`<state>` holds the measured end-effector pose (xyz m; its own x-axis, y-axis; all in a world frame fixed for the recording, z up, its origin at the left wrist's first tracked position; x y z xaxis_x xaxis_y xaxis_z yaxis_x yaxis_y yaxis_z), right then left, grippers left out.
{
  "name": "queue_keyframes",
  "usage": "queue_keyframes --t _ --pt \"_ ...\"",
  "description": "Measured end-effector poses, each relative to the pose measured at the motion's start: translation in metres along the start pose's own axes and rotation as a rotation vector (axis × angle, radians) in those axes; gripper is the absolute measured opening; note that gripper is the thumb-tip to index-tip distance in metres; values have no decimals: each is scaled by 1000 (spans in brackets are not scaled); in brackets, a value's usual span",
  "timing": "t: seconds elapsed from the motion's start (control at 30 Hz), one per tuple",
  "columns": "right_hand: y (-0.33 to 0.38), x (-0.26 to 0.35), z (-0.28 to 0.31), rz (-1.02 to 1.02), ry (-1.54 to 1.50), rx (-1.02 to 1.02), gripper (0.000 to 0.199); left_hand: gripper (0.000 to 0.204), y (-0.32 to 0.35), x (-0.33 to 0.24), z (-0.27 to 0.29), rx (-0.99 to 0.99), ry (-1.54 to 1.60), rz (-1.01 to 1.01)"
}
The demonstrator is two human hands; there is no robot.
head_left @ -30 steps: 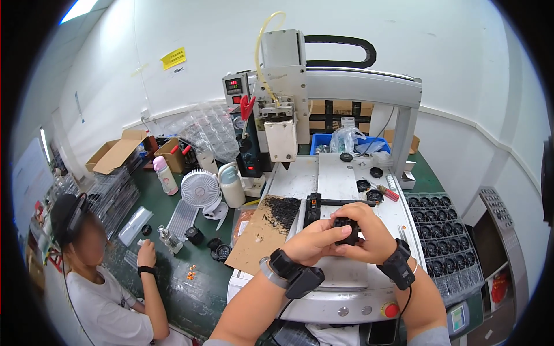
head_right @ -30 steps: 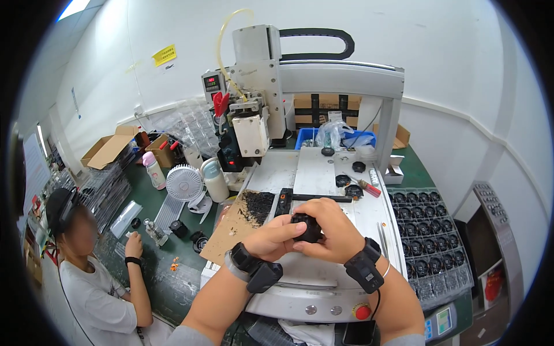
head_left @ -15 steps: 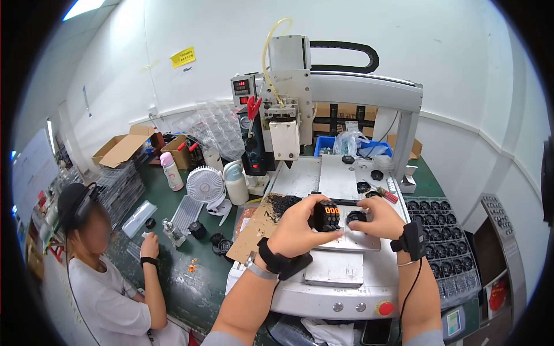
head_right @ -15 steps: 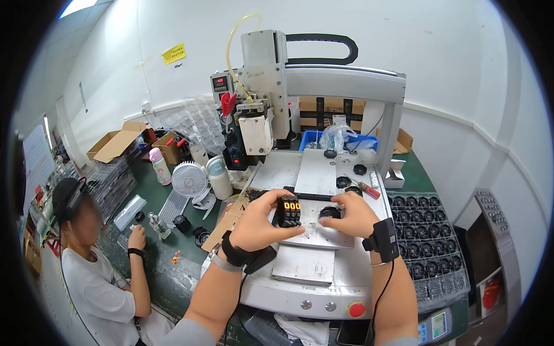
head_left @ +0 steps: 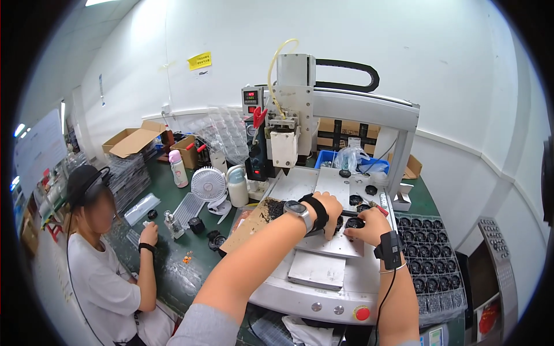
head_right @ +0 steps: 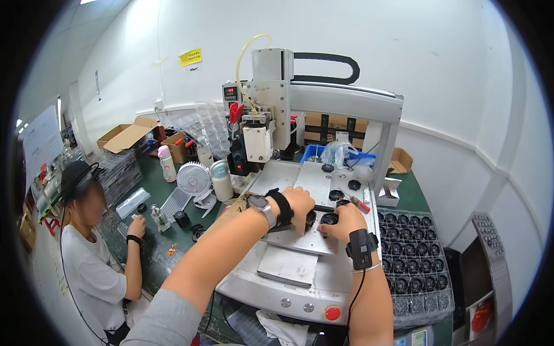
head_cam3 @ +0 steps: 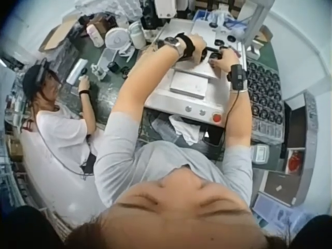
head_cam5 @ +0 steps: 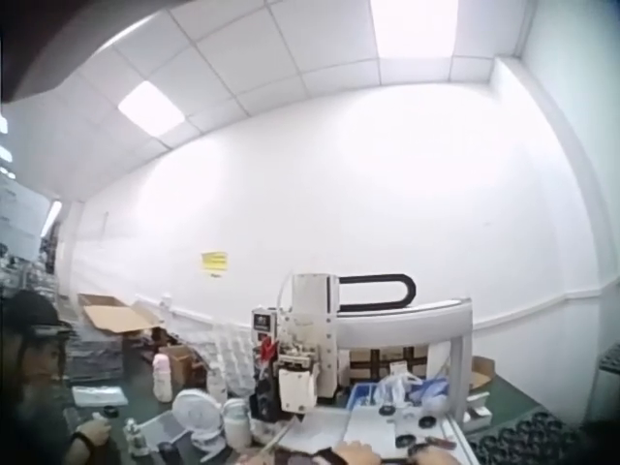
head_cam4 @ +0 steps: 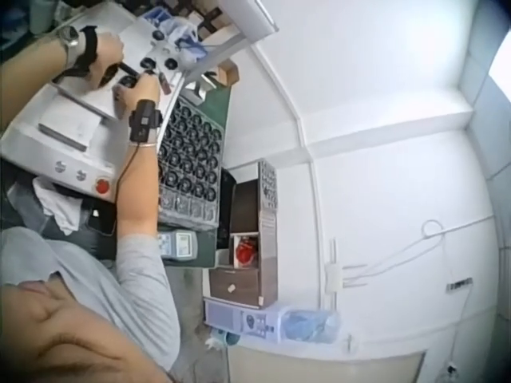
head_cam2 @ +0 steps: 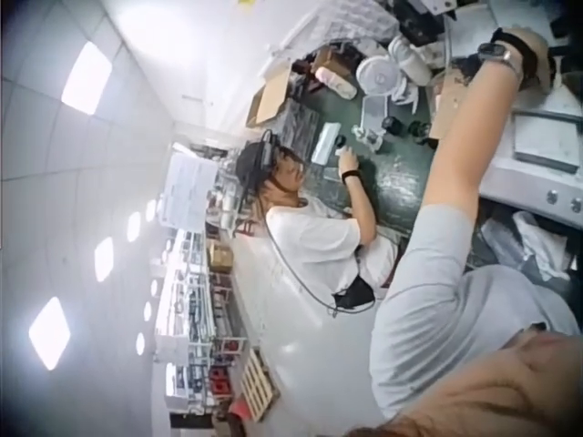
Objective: The person places a watch case into a machine jig, presses a button to operate the machine, and then removes the case to manually fit a small orange ring onto it. They return the case to the machine for a second cycle before placing the finished component into a plastic tray.
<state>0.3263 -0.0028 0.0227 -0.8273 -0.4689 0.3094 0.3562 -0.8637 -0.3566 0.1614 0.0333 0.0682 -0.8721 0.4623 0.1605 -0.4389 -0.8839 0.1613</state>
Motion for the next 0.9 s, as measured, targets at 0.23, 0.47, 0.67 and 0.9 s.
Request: queue_keyframes --t 0.23,0.47,0.67,0.9 --pt "-4 3 -4 -24 -86 72 61 75 -7 10 6 55 24 7" --pt "-2 -4 -1 -28 -59 98 77 56 80 72 32 -418 722 -115" --pt "0 10 -10 278 -44 -225 59 43 57 94 -57 -462 1165 133" --pt "-3 63 7 485 72 -180 27 39 41 97 -79 -405 1204 73"
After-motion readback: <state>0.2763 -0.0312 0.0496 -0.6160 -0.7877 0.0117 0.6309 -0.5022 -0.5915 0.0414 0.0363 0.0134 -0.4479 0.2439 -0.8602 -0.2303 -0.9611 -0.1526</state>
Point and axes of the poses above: each hand's wrist, its own y-axis away from the middle knuckle, its own z-axis out of the back of the hand, x = y × z, the point moved 1 cm from there along -y, towards the middle knuckle, and after that the axes turned 12 degrees about z, right-handed, at the moved point
